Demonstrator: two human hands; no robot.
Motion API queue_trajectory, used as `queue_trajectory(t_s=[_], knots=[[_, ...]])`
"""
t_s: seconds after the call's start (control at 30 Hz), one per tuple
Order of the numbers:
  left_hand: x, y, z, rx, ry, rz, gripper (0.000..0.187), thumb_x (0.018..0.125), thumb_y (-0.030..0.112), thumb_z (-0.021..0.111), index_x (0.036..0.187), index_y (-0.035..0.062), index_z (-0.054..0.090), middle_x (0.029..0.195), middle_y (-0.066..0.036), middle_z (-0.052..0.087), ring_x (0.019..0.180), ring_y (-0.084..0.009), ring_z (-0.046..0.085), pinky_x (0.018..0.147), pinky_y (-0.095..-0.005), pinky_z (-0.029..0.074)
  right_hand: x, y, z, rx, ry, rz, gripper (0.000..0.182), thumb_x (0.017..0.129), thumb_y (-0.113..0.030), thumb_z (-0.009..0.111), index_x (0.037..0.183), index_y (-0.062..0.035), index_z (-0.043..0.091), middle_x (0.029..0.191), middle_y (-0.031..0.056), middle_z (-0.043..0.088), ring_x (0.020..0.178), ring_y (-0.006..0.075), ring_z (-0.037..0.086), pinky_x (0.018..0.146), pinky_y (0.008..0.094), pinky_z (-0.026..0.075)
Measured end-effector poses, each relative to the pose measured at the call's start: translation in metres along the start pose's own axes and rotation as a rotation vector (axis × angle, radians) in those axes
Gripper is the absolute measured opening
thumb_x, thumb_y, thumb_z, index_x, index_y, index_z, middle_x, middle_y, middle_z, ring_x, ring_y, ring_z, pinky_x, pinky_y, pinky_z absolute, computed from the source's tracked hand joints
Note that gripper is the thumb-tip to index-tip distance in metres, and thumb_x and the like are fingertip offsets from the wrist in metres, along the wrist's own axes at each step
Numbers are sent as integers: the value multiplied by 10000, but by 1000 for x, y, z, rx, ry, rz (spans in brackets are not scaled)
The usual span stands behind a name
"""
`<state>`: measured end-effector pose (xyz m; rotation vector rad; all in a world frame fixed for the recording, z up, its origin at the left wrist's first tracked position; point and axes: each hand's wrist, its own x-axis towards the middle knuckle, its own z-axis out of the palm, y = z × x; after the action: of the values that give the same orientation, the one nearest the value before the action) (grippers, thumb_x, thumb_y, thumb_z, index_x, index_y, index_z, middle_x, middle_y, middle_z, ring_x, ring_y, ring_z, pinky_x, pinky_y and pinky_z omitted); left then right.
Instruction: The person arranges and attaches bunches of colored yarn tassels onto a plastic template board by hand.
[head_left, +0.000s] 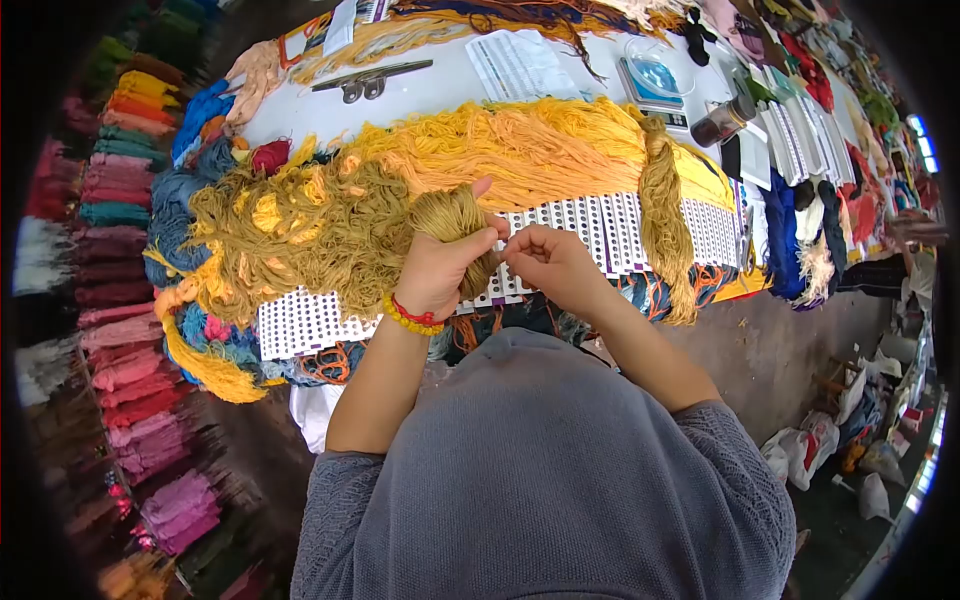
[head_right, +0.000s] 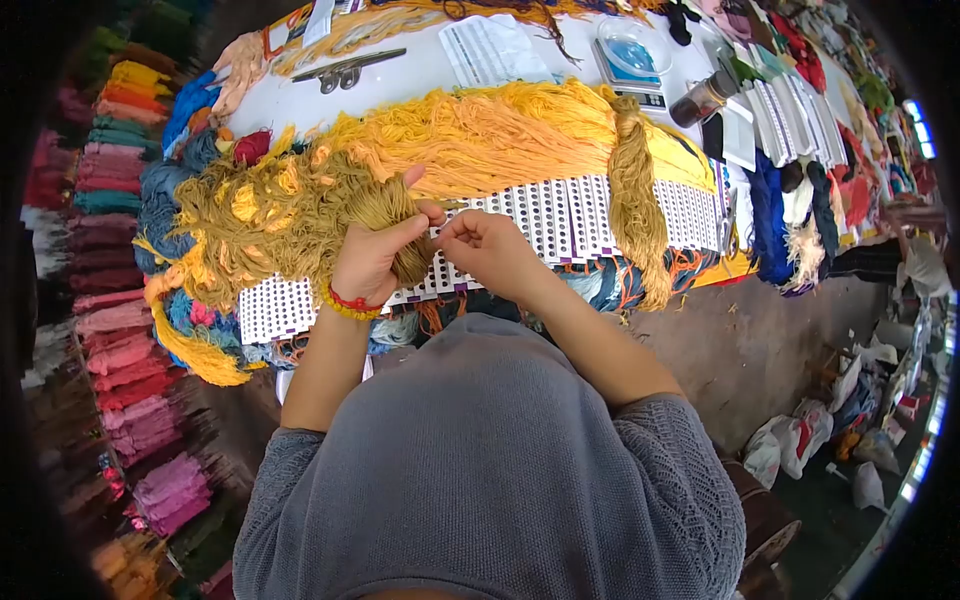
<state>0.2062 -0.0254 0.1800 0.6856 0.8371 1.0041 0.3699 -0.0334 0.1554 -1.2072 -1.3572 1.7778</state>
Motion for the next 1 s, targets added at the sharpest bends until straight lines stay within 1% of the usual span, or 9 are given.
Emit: queue_trajectory(t_s=[0.1,0.17,0.2,0.3,0.33,0.47,0.67,0.77,1.0], knots=[[-3,-2,12,-11,7,19,531,813,-5,506,1301,6,296,984,-112,592,882,-154,561,778,-275,456,1,6,-1,150,77,-137,88,824,-63,539,882,0,559,730,-33,553,601,4,454,524,158,377],[-5,-5,21,-28,23,25,522,820,-8,488,1304,8,292,1026,-135,583,910,-167,560,800,-284,453,0,2,-3,52,80,-165,114,802,-98,560,870,-6,566,690,-17,545,591,33,462,531,180,384],[-5,-7,25,-43,41,26,508,827,-10,468,1303,10,293,1051,-157,569,933,-184,557,815,-297,451,-5,-11,-4,-53,51,-90,127,802,-115,566,868,-7,571,667,-19,540,577,36,457,516,189,381],[-7,-11,36,-96,73,25,490,836,-23,429,1304,8,286,1090,-195,541,960,-209,553,820,-307,456,-6,-6,-8,-4,39,-88,133,794,-130,580,840,-5,577,645,-18,532,552,35,442,492,195,367],[-8,-12,39,-130,79,15,485,840,-33,409,1305,4,279,1104,-212,526,963,-218,552,809,-303,462,-7,-3,-11,-18,48,-118,86,815,-89,567,843,-10,584,641,-54,512,544,-3,404,475,162,317],[-8,-20,45,-158,105,48,479,842,-36,404,1302,-1,275,1095,-212,532,967,-225,551,797,-304,473,-13,4,-25,-85,114,-192,56,809,-59,555,837,-15,575,638,-59,504,548,-9,403,473,160,309],[-13,-24,53,-184,212,48,410,840,-28,417,1243,-23,339,973,-162,581,843,-201,584,729,-294,493,-23,-3,-30,390,30,-27,66,794,-63,544,830,-8,536,675,-3,530,503,43,454,443,183,369],[-15,-28,54,-155,222,100,378,835,-23,437,1205,-51,366,902,-126,592,755,-163,582,678,-263,485,-26,-3,-35,477,-31,9,55,796,-36,540,849,-22,533,681,3,527,536,59,465,482,186,371],[-19,-27,47,-9,208,145,492,800,-4,536,1246,-66,337,828,-68,597,650,-82,527,610,-202,438,-26,-5,-23,194,33,-49,66,801,-49,546,851,-15,520,685,-4,522,554,41,465,489,174,376]])
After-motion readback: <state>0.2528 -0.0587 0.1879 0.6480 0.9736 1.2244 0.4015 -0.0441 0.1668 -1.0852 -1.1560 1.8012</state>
